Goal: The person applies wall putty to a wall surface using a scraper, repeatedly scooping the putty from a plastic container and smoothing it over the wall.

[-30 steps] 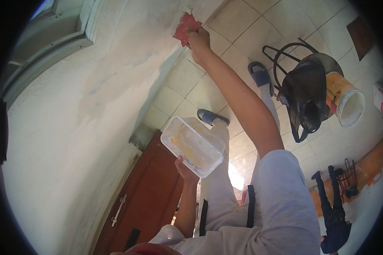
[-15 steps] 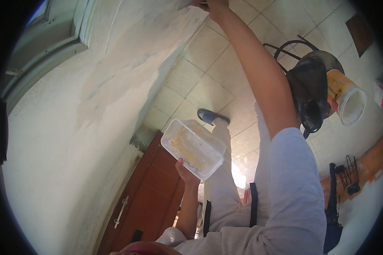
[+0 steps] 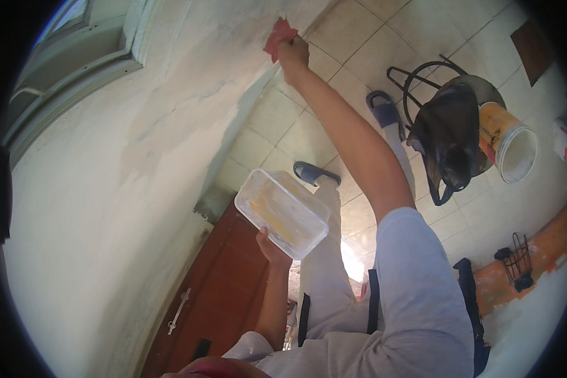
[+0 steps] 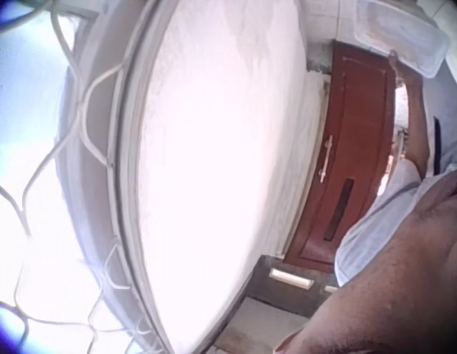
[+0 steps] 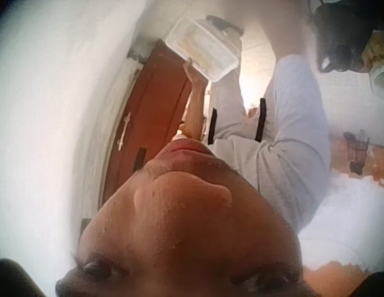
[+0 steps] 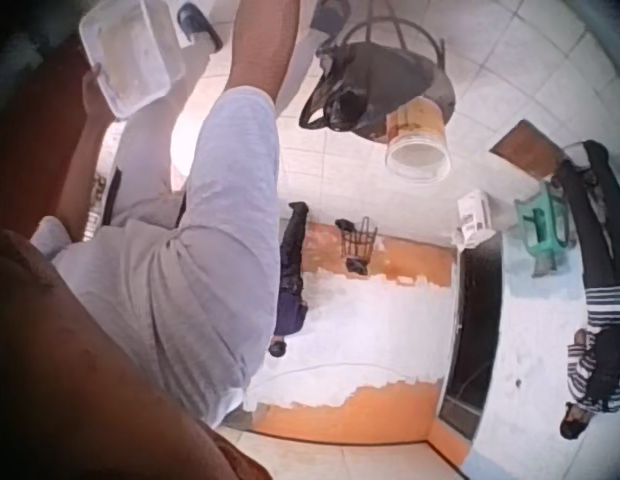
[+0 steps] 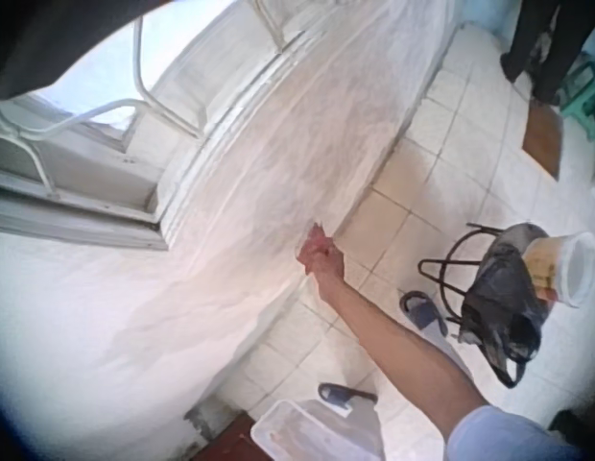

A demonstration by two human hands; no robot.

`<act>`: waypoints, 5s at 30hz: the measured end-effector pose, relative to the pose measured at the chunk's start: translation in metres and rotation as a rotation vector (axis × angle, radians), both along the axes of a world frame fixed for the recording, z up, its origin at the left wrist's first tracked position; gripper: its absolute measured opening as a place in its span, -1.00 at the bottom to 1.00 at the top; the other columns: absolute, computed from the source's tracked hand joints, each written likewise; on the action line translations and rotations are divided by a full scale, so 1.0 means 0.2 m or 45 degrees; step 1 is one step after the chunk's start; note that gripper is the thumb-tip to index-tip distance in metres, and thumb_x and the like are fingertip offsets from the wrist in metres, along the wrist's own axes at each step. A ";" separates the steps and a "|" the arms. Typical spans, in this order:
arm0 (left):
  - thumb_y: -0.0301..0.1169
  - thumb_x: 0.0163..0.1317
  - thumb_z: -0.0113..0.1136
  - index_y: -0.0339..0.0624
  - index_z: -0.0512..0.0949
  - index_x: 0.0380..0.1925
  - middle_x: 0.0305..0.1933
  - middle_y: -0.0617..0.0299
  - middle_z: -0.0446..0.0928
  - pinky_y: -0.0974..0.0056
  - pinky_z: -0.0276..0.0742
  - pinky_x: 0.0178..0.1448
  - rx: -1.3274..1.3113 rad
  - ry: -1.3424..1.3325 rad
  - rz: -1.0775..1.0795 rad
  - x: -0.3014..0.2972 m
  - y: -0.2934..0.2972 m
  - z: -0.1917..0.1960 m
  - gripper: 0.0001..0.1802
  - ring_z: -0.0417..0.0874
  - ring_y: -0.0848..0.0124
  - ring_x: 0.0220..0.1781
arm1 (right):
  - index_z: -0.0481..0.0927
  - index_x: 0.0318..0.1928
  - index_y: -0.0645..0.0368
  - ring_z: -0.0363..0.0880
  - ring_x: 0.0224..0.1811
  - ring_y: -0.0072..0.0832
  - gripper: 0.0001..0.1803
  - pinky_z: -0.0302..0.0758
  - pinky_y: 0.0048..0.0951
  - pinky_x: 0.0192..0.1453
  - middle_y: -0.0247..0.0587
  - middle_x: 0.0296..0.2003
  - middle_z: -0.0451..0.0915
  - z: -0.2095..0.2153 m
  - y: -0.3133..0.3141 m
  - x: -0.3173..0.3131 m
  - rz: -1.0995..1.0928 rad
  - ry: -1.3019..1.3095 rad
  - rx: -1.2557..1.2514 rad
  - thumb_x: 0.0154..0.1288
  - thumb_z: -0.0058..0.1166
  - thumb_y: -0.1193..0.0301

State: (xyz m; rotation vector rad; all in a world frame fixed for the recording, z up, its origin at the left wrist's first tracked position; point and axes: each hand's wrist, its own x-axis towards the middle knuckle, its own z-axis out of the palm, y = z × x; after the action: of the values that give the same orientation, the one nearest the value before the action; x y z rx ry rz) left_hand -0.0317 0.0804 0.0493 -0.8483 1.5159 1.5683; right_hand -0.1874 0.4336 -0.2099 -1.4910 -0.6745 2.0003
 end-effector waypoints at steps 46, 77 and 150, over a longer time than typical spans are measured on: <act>-0.05 -0.04 0.57 -0.01 -0.13 0.62 0.56 -0.02 0.06 -0.04 0.36 0.50 0.231 0.770 -0.415 -0.07 0.58 0.07 0.34 0.28 0.02 0.51 | 0.56 -0.02 0.47 0.64 -0.17 0.28 -0.75 0.55 0.05 -0.09 0.42 -0.27 0.63 1.42 -0.48 0.97 1.492 -0.378 0.765 0.35 0.08 0.56; 0.00 0.13 0.38 -0.05 -0.11 0.62 0.59 0.05 0.07 0.02 0.11 0.60 0.385 0.661 -0.419 -0.07 0.67 -0.03 0.18 0.16 0.08 0.60 | 0.36 -0.01 0.30 0.65 -0.24 -0.68 -0.73 0.58 -0.62 -0.20 -0.09 -0.22 0.72 1.55 -0.35 1.24 0.488 -0.115 0.521 0.50 0.17 0.45; 0.02 0.37 0.13 -0.17 0.09 0.54 0.53 0.12 0.23 0.05 0.16 0.59 0.155 0.236 -0.222 -0.14 0.17 -0.42 -0.12 0.23 0.17 0.56 | 0.56 0.13 0.00 0.58 0.05 -0.52 -0.70 0.56 -0.21 0.10 -0.42 0.07 0.62 -0.03 0.15 -0.01 0.065 0.179 -0.186 0.41 0.14 0.46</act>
State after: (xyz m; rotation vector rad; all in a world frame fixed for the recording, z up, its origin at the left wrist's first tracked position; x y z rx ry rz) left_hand -0.0588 0.1139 -0.0346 -0.4999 1.5602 1.6252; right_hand -0.1902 0.4630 -0.2162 -1.4101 -0.5224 2.2112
